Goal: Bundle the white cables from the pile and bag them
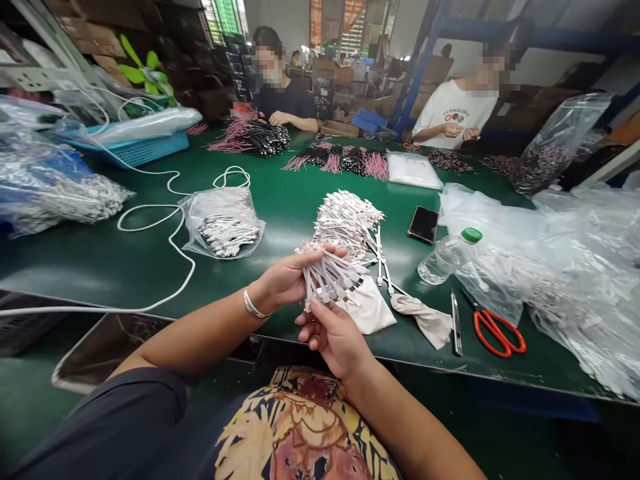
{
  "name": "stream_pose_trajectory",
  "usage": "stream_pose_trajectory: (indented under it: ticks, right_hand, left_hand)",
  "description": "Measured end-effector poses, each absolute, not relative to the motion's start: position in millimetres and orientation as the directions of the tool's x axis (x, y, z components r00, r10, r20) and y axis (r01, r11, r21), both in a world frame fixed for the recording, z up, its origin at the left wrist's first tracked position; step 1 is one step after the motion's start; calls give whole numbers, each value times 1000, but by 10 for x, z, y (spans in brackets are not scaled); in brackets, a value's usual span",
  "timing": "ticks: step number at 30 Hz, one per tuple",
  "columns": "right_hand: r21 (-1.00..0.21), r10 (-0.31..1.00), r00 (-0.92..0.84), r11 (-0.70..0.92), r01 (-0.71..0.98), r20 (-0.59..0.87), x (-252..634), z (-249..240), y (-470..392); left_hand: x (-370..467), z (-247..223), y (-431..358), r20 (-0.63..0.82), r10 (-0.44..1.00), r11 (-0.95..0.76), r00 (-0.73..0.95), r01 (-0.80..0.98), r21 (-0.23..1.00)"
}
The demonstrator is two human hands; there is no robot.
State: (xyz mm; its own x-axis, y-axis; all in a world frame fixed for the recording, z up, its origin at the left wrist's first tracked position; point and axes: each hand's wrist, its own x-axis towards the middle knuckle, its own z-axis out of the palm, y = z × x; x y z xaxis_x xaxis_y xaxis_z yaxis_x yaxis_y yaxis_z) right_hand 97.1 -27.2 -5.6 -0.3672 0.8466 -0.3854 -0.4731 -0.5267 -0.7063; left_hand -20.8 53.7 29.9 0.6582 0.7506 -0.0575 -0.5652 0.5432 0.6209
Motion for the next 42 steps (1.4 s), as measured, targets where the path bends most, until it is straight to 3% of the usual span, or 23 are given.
stream_pose_trajectory:
  ticks: [16, 27, 42]
  right_hand:
    - [-805, 910, -340, -379, -456, -236, 810, -34, -366]
    - [-826, 851, -416, -465, -317, -320, 839, -105, -337]
    - [-771, 832, -430, -518, -372, -351, 956, -129, -411]
  left_hand:
    - [-359, 250, 372, -46, 882, 433, 469, -767, 473]
    - [-305, 131, 405, -149, 901, 431, 407, -802, 413]
    - [-254, 145, 414, -131, 903, 423, 410, -794, 437]
